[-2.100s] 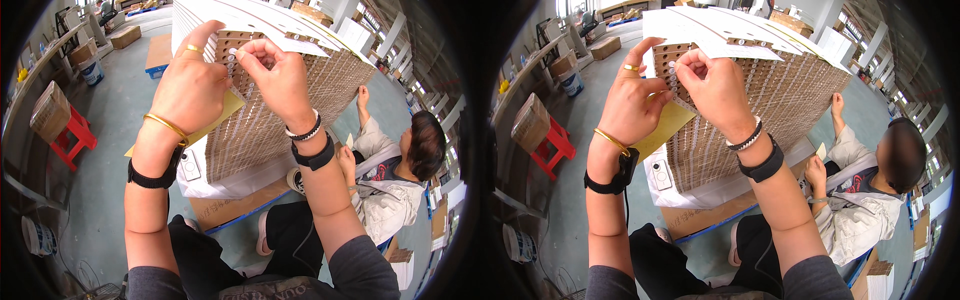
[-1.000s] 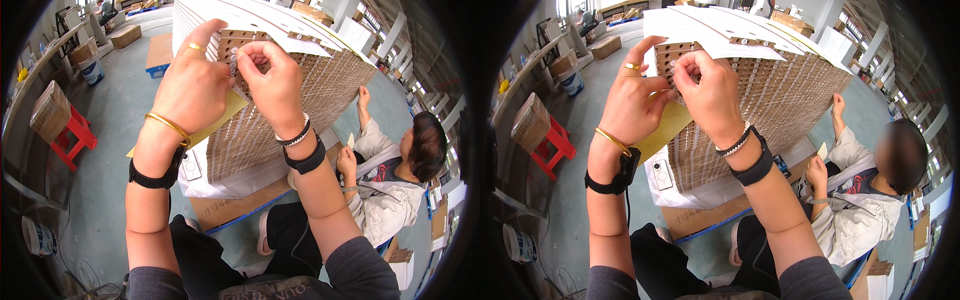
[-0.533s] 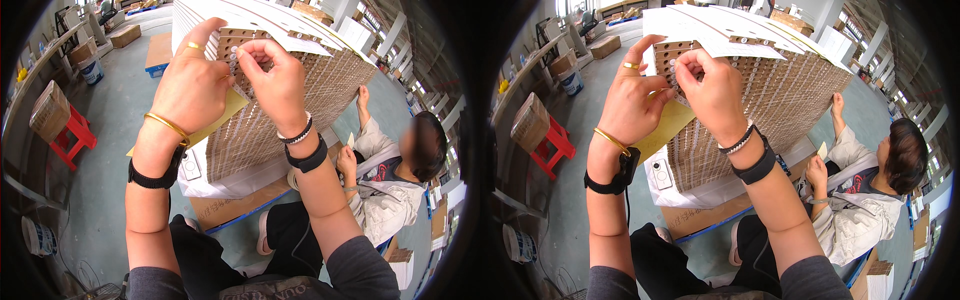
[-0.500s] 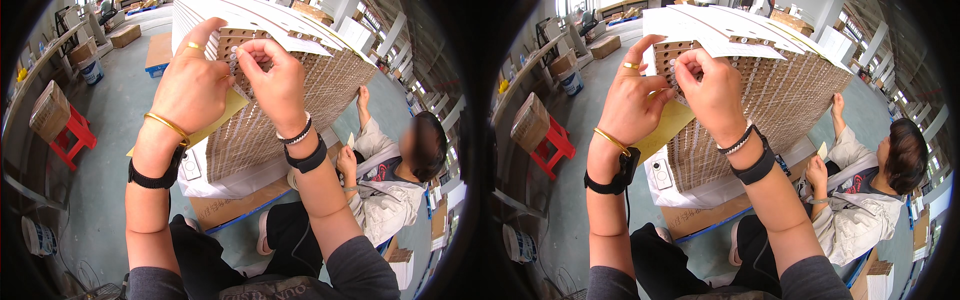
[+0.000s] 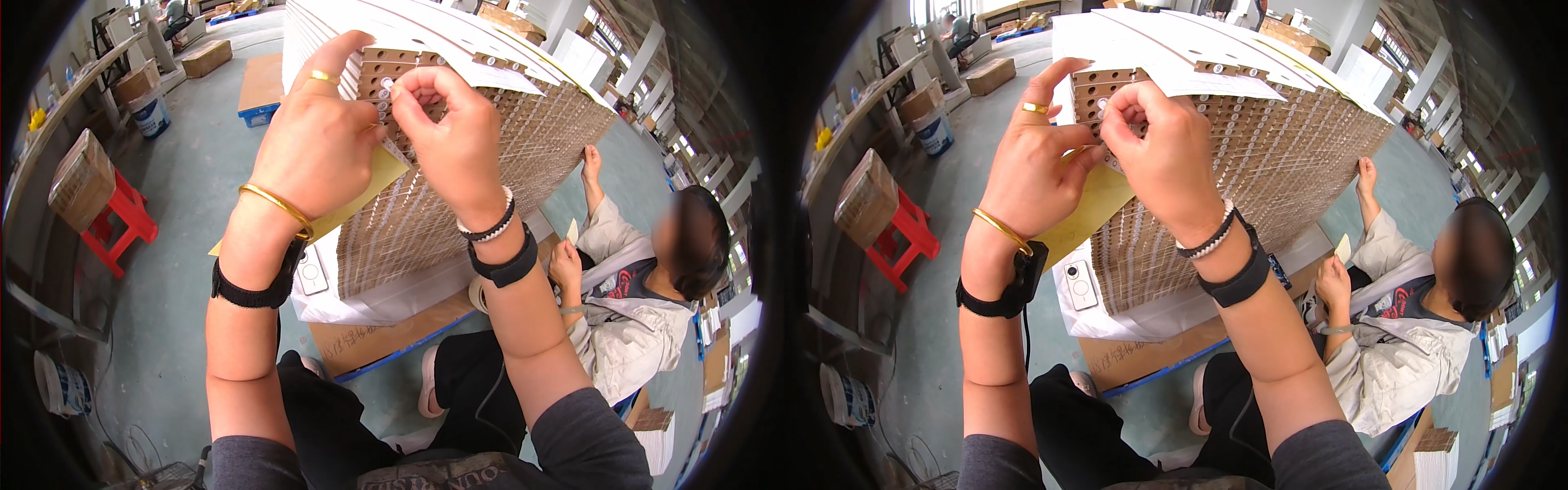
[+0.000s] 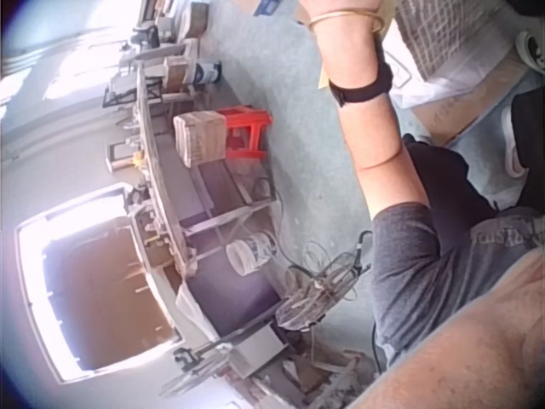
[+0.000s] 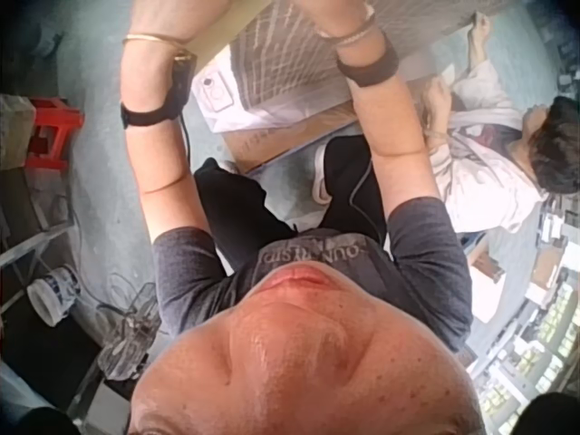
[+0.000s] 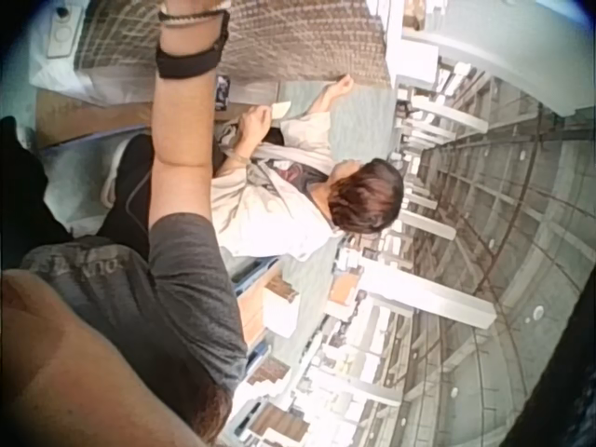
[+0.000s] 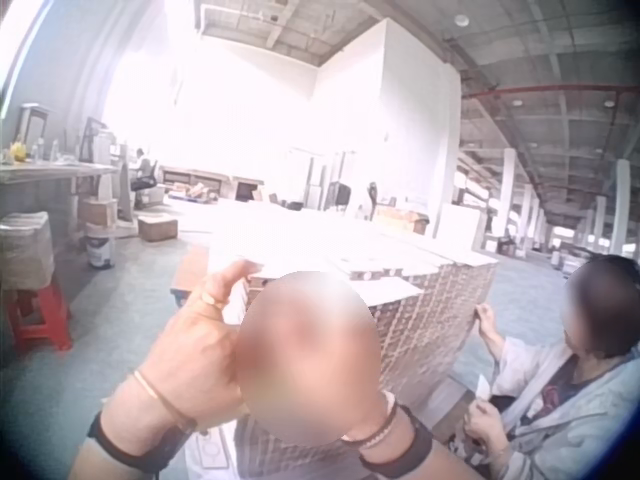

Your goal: The person is preparing a plastic bag and then applying small adhesive components to a large corrugated cardboard-like furniture component.

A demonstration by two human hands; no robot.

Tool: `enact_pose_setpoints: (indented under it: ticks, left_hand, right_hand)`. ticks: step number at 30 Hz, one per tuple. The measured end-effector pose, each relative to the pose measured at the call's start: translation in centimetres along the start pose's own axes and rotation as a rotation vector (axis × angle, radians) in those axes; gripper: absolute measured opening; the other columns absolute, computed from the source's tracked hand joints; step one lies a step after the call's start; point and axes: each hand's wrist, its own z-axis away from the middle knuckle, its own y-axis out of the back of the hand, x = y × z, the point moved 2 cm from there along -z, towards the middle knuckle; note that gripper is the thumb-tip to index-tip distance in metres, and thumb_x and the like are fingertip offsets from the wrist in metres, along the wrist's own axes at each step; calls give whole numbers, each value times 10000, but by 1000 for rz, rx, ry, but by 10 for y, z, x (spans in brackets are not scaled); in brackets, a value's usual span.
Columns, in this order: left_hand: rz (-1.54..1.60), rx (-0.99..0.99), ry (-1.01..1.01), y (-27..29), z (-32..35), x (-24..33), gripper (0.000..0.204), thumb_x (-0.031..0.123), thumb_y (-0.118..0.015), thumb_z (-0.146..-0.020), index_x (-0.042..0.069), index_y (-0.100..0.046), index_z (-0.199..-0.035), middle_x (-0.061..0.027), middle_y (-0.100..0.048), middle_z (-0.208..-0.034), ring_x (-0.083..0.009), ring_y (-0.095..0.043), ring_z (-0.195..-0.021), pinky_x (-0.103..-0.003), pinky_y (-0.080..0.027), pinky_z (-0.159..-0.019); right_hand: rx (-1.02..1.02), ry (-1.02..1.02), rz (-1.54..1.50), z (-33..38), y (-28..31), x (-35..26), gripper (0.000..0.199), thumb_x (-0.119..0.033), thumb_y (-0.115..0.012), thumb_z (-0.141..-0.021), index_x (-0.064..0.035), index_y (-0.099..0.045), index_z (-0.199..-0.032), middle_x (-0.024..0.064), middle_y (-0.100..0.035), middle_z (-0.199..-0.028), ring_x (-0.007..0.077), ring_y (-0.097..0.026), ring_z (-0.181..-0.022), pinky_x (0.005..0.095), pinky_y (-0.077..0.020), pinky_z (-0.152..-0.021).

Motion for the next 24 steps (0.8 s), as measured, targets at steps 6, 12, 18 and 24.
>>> enact_pose_setpoints:
  ticks: [6,12,18,24]
  left_hand:
    - [6,-1,1,1,1,-1,60,57,-652,-656,-4,-653,-653,-190,-448,-1260,-309,-491,-1103,-356,-438,-886]
    - [7,-13,8,0,0,-1,73,42,-652,-665,20,-672,-732,-162,-430,-1287,-312,-470,-1128,-386,-450,-881]
    - [-7,-15,-2,2,0,-1,83,43,-652,-664,20,-674,-740,-164,-424,-1290,-315,-471,-1126,-385,-451,-882]
    - [6,3,8,3,0,0,65,53,-645,-657,-11,-651,-656,-194,-450,-1254,-316,-496,-1092,-358,-443,-879]
  right_hand:
    - [-25,-13,-20,-3,-1,-3,80,-87,-633,-764,-16,-608,-790,84,-633,-648,182,-628,-591,281,-489,-559]
    - [18,-20,6,-4,-6,-1,74,-82,-637,-758,-15,-611,-775,103,-636,-655,203,-633,-593,292,-494,-556]
    - [16,-55,32,-4,-7,-6,72,-78,-637,-756,-12,-610,-768,108,-632,-637,211,-634,-577,289,-496,-550]
    - [-34,-62,-13,-5,-1,-6,82,-77,-634,-753,1,-610,-764,97,-640,-637,172,-640,-586,268,-501,-566]
